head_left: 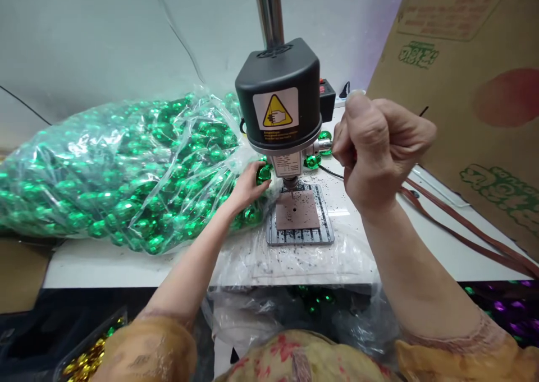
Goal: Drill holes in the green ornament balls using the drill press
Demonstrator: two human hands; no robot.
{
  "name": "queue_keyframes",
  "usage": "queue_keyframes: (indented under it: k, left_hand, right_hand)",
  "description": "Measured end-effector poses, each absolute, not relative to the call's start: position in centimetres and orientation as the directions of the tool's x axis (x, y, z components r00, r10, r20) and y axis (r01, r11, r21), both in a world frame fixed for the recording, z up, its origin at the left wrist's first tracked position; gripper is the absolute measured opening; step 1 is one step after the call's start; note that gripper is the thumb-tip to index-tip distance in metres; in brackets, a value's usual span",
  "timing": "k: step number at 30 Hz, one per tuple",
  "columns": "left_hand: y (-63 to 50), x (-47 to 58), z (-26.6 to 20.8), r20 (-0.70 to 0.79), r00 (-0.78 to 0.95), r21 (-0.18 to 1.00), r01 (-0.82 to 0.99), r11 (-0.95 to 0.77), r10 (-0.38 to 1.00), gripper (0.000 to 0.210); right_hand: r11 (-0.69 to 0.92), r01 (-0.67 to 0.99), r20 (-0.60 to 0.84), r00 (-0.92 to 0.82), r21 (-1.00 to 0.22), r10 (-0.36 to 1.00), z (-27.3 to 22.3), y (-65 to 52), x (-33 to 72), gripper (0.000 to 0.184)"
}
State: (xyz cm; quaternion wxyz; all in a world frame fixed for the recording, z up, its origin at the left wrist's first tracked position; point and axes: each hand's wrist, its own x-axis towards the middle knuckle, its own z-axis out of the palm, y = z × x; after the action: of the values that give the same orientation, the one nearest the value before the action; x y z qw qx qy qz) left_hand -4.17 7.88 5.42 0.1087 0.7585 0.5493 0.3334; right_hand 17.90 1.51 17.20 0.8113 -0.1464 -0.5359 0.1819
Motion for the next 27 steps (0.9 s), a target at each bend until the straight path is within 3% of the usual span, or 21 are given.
queue_keyframes:
  k: [3,6,8,10,13,19,27]
  left_hand:
    - [2.9,-4.0,5.1,0.374,0.0,0.744,0.597,-0.3,0.928,0.044]
    - [-0.3,-2.6,3.5,0.159,-0.066,0.978,0.148,-0.148,0.985,0.048]
    - [-1.2,-1.7,2.3,0.03,-0.023,0.992,-0.125,-0.032,0.999,0.049]
    - [-1.3,-1.1,1.3,-0.029,0.011,0.966,-0.257,0.031,1.0,0.048]
    - [-0.9,-0.7,0.4,-0.031,-0.004,0.968,-0.251,0.029,1.0,0.048]
    - [0.6,-0.6,-0.8,0.114,-0.028,0.992,-0.044,-0.115,0.993,0.061]
    - [1.8,0.4,-1.6,0.184,0.045,0.983,-0.011,-0.184,0.982,0.066]
  right_hand:
    - [0.89,-0.116,0.81,0.374,-0.441,0.451,17.2,1.5,17.8,0.046]
    - [0.881,-0.1,0.804,0.372,-0.463,0.464,17.1,1.5,17.7,0.048]
    - [0.892,-0.114,0.812,0.374,-0.438,0.447,17.1,1.6,17.7,0.047]
    - [0.905,-0.137,0.824,0.377,-0.402,0.423,17.1,1.6,17.7,0.046]
    - [0.911,-0.161,0.827,0.38,-0.381,0.413,17.1,1.7,17.6,0.046]
    - [0.908,-0.125,0.837,0.352,-0.401,0.418,17.1,1.4,17.9,0.044]
    - [0.896,-0.095,0.826,0.354,-0.434,0.438,17.1,1.0,17.9,0.044]
